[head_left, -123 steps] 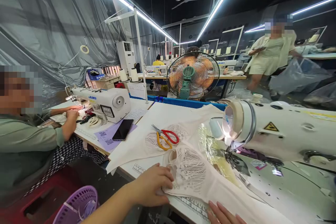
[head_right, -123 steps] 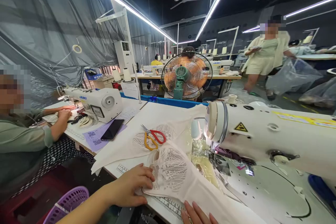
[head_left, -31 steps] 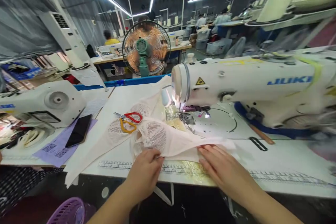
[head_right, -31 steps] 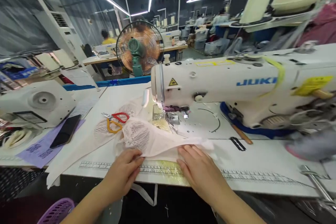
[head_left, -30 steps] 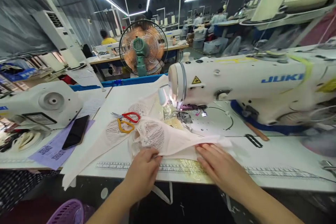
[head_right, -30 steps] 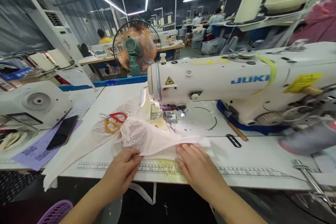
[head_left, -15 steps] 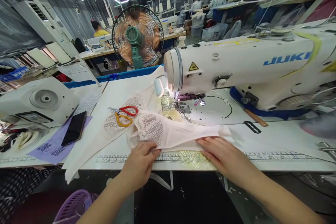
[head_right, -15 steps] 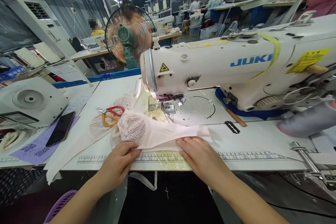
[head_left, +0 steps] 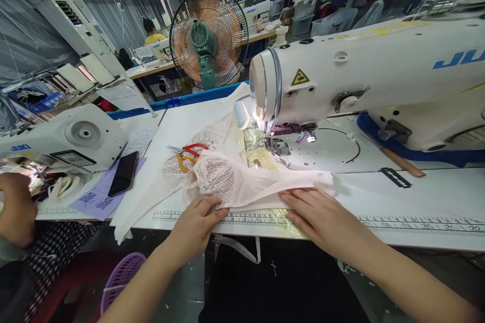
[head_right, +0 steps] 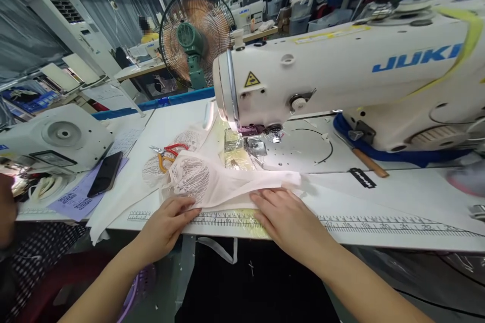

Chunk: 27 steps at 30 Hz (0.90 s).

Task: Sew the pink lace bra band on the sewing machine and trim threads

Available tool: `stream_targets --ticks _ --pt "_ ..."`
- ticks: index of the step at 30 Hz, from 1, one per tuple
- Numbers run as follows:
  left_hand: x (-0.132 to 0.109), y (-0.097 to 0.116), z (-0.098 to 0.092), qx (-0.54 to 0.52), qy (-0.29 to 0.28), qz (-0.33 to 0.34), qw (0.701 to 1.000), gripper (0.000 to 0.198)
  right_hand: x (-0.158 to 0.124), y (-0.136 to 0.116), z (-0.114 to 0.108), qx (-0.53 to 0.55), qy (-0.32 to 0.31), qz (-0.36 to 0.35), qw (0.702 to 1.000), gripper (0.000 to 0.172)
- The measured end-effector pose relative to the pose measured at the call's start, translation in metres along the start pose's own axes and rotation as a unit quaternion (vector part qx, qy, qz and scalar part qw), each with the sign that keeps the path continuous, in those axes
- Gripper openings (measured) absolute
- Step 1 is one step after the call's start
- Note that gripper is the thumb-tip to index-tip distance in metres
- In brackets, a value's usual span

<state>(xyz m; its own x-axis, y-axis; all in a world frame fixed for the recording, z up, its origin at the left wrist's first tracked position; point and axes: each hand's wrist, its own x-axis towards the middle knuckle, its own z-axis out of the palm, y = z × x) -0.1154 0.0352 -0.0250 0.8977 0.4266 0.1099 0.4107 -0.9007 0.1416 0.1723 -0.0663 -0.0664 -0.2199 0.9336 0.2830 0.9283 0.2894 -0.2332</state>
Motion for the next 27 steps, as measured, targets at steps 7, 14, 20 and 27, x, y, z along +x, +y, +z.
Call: stream_targets --ticks 7,14,20,27 --pt "0.000 0.002 0.003 -0.021 0.011 0.004 1.000 0.050 -0.012 0.009 0.004 -0.007 0.017 0.003 1.000 0.036" --pt "0.002 -0.001 0.003 -0.009 0.009 0.030 0.999 0.047 -0.014 0.012 0.003 -0.014 0.006 0.014 1.000 0.044" --pt "0.001 -0.003 0.006 0.020 0.011 0.040 0.999 0.049 -0.023 0.015 -0.001 -0.031 0.039 0.040 0.998 0.043" --pt "0.002 -0.004 0.006 0.052 0.004 0.057 0.997 0.048 -0.028 0.017 -0.010 -0.006 0.018 0.043 0.999 0.038"
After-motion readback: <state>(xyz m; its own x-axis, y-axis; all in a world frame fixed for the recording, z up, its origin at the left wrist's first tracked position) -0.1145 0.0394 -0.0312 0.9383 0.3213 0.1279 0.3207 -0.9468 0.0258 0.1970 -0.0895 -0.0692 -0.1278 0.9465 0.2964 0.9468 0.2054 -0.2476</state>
